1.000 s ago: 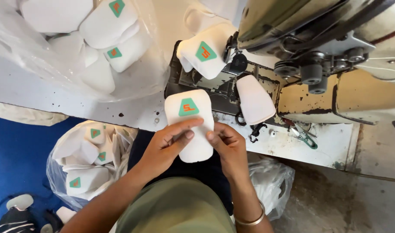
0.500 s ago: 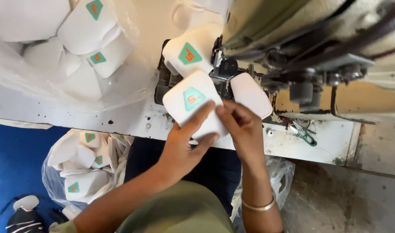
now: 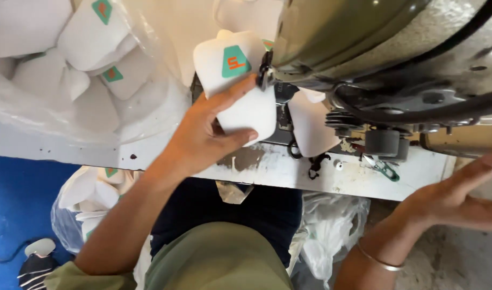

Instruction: Using an industrial sewing machine to stitch shoe tongues and then placing them into a plastic bag.

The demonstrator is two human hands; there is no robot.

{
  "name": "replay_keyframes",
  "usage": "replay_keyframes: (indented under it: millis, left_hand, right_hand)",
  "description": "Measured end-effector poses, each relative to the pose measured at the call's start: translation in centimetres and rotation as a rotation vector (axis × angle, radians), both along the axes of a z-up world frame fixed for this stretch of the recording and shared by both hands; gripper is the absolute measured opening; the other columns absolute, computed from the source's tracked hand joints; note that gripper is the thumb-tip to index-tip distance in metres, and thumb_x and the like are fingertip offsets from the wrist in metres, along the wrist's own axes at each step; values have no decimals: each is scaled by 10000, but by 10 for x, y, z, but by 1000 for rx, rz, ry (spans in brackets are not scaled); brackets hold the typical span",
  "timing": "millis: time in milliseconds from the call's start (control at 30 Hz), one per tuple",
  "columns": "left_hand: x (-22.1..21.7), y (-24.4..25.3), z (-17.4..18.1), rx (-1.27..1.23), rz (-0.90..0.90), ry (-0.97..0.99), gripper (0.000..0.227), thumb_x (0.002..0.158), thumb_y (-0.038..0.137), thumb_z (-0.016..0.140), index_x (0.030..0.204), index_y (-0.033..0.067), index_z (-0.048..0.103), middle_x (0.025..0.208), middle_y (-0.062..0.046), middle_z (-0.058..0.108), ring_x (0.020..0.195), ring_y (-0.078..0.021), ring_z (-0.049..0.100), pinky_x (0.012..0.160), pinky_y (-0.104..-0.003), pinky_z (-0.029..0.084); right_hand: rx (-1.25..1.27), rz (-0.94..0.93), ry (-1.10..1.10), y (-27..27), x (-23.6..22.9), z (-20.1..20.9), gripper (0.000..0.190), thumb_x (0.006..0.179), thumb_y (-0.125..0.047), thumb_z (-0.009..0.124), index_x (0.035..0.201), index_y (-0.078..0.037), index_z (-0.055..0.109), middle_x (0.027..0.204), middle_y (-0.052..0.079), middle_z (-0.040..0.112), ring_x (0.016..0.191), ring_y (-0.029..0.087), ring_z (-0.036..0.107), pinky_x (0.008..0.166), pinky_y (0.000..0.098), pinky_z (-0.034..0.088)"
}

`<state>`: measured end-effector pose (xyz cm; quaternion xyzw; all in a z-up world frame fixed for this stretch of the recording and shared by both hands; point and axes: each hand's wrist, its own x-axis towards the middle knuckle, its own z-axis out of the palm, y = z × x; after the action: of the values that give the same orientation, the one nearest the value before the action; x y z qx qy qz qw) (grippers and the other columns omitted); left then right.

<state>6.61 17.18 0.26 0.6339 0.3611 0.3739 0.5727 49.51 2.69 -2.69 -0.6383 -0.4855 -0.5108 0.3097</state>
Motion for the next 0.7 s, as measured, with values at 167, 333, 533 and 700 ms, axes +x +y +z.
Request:
replay_keyframes:
  millis: [167, 333, 533, 700]
  left_hand:
    - [-7, 4, 8, -243, -58, 6, 789, 845, 38, 800, 1546, 173, 465, 1478, -58, 480, 1219, -154, 589, 895, -268, 594]
    - [-25, 15, -5, -100, -140, -121, 764, 878, -7, 786, 1561, 129, 471, 1568, -60, 453, 1358, -162, 526, 1041, -289, 562]
    - [-41, 58, 6, 2, -306, -80, 767, 872, 29, 809, 1556, 81, 467, 1569, -68, 537, 1400, -151, 509, 1167, -325, 426]
    - [-37, 88, 13, -263, -409, -131, 775, 821, 33, 764, 1545, 87, 493, 1458, -51, 616, 1193, -132, 596, 1008, -333, 534]
  right_hand:
    - [-190, 116, 164, -8, 2, -21, 323, 1135, -243, 730, 1321, -99, 509, 1260, 60, 465, 1208, 258, 640, 1120, 420, 590]
    - [25, 335, 363, 31, -74, 14, 433, 1135, -230, 682, 1373, 59, 463, 1311, 200, 575, 1165, 276, 609, 1027, 381, 560]
    - [-548, 1046, 1607, 83, -253, 0, 141, 1076, -216, 650, 1046, -91, 593, 906, 33, 668, 804, 110, 635, 718, 269, 554]
    - [-210, 1080, 2027, 108, -290, 8, 289, 951, -19, 777, 882, -91, 507, 788, -3, 582, 688, 121, 604, 650, 298, 549]
